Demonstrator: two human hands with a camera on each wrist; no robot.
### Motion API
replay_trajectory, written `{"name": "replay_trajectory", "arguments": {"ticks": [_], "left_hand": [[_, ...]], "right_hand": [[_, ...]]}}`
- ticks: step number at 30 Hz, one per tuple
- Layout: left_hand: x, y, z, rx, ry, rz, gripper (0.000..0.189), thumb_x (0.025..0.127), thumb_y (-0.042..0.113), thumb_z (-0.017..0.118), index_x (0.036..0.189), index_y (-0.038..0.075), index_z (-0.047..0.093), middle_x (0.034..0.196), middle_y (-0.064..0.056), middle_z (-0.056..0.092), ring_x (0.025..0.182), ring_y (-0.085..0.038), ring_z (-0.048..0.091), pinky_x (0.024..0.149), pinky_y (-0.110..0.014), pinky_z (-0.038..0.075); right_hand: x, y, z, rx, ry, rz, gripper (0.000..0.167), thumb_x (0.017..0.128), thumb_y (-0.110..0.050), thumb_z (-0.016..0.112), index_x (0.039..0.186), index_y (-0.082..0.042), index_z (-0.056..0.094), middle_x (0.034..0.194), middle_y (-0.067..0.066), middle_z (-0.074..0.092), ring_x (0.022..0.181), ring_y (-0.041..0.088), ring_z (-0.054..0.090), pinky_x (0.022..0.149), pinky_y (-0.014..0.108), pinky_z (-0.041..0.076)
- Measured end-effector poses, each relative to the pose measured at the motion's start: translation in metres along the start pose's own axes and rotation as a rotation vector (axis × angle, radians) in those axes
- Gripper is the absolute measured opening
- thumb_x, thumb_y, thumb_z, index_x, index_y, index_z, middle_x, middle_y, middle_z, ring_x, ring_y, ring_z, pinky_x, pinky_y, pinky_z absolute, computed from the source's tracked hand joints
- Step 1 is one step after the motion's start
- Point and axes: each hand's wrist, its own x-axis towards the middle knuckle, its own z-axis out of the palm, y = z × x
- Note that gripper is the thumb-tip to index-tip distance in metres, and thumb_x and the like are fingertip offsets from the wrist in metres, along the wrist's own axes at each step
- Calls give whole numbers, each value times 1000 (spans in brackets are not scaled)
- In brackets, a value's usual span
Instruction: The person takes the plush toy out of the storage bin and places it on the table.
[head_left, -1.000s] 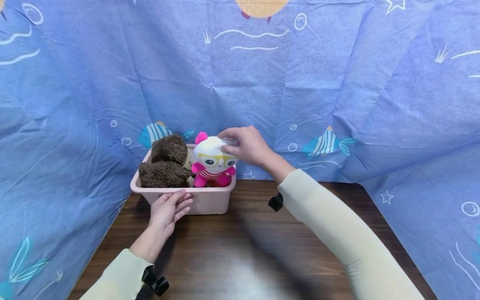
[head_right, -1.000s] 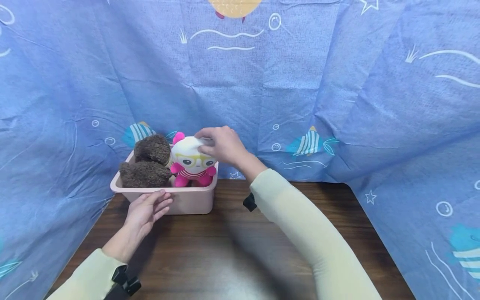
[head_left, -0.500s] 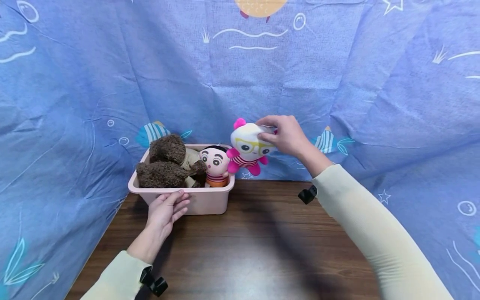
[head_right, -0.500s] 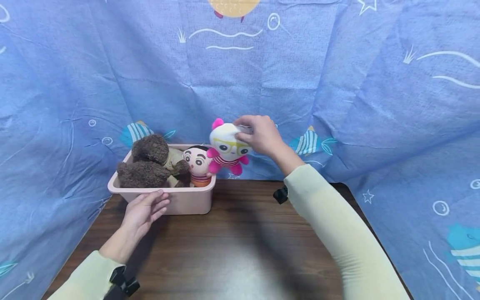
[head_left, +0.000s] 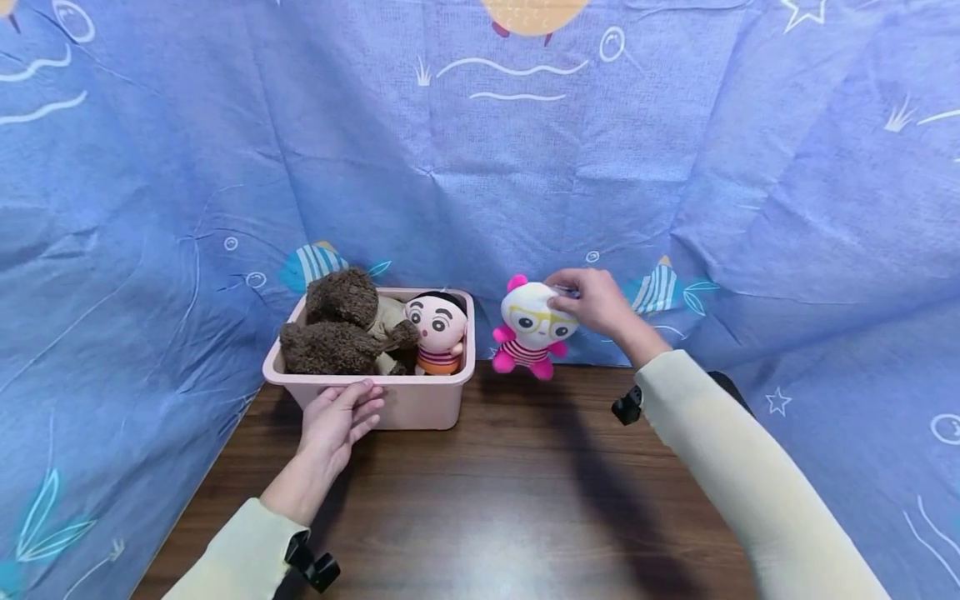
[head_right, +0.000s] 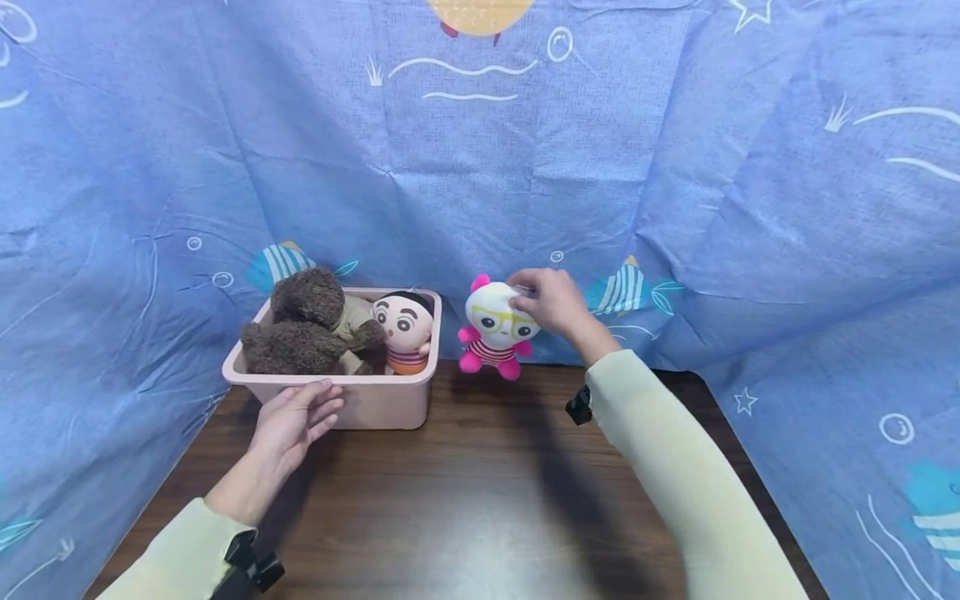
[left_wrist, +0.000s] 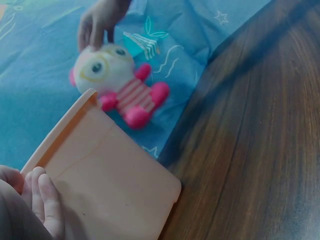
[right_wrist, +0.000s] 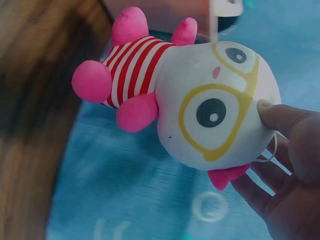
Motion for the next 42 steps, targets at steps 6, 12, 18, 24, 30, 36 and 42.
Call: {"name": "replay_trajectory", "arguments": {"ticks": [6, 12, 18, 24, 30, 36, 42], "left_hand": [[1, 3, -3, -10, 43, 7, 15, 100, 17, 66, 109, 11, 55, 78, 10, 77, 72, -4, 74, 64, -20, 60], [2, 0, -2, 6, 45, 2, 17, 100, 18, 67, 108, 12, 53, 79, 10, 77, 71, -4, 73, 64, -21, 60], [1, -2, -2, 12, 49, 14, 20, 99, 19, 68, 109, 11, 53, 80, 10, 77, 70, -4, 73, 63, -21, 60], [0, -3, -2, 20, 55, 21, 20, 99, 20, 69, 109, 11, 53, 80, 11, 77, 70, -4, 72, 62, -20, 60], [1, -3, -2, 24, 54, 18, 21, 99, 19, 68, 110, 10, 53, 80, 10, 77, 69, -3, 72, 62, -20, 59], [1, -3, -2, 25, 55, 15, 22, 99, 19, 68, 112, 10, 52, 81, 11, 77, 70, -3, 72, 62, -20, 60], [0, 0, -1, 20, 50, 19, 22, 99, 19, 68, 111, 10, 51, 80, 11, 77, 69, -3, 72, 61, -20, 60]], "right_hand": [[4, 17, 40, -6, -90, 54, 31, 95, -19, 75, 124, -9, 71, 124, 16, 73, 114, 36, 68, 97, 51, 56], [8, 28, 62, 10, -121, 109, 31, 96, -18, 74, 125, -10, 71, 126, 15, 72, 119, 35, 66, 101, 51, 54], [8, 34, 78, -16, -28, 84, 31, 92, -21, 78, 122, -13, 74, 120, 12, 75, 112, 34, 69, 96, 50, 54], [10, 36, 86, -66, 102, 40, 30, 88, -21, 83, 115, -12, 76, 119, 11, 73, 111, 35, 64, 97, 50, 52], [9, 37, 84, 26, 128, 48, 33, 86, -17, 84, 116, -7, 74, 119, 16, 71, 110, 36, 65, 95, 50, 52], [4, 42, 79, 140, 122, 79, 37, 85, -18, 85, 118, -5, 74, 118, 17, 71, 106, 34, 66, 91, 49, 55], [-1, 42, 68, 201, 73, 131, 41, 89, -23, 82, 125, -7, 70, 122, 17, 67, 110, 34, 65, 91, 49, 57]]}}
